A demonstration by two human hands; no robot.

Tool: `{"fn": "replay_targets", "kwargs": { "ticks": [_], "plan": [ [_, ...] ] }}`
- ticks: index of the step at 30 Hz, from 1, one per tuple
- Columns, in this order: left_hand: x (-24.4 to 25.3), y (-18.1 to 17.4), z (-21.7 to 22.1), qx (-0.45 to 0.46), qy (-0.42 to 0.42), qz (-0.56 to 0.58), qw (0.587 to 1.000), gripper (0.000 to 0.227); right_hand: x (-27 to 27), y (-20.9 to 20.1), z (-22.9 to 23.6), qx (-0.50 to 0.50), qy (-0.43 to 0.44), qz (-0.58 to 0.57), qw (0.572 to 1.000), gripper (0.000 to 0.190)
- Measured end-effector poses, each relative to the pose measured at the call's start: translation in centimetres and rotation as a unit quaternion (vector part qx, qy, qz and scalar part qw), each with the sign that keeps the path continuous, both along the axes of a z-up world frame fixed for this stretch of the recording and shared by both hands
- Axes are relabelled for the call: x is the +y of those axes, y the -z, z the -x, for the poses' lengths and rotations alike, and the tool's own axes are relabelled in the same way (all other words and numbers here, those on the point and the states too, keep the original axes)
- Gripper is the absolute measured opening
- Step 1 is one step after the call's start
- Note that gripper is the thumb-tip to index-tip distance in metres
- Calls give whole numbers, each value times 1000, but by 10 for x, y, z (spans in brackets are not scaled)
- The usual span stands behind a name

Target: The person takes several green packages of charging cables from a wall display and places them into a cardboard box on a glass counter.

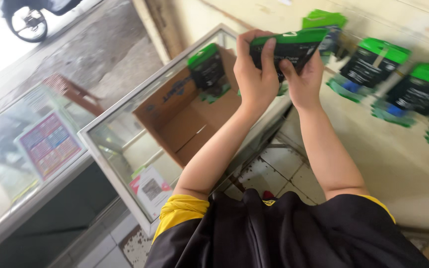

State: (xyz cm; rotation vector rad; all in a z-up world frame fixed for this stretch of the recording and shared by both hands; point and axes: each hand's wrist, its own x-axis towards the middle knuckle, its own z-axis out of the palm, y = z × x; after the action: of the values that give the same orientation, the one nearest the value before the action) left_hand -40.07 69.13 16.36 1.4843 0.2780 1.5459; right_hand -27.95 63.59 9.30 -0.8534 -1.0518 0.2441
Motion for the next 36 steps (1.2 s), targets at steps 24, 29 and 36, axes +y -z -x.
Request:
{"fn": "replay_targets", "kwargs": {
  "ticks": [24, 29, 36],
  "plan": [
    [209, 184, 18, 365, -195, 161, 896, 21, 220, 63, -82, -508, -62, 345, 787, 38],
    [199, 176, 23, 375, -210, 100, 897, 20, 230, 84, -82, -565, -26, 255, 784, 37],
    [189, 160, 20, 455, -279, -43, 845, 32, 223, 88, -72, -550, 72, 235, 798, 45]
  ]
}}
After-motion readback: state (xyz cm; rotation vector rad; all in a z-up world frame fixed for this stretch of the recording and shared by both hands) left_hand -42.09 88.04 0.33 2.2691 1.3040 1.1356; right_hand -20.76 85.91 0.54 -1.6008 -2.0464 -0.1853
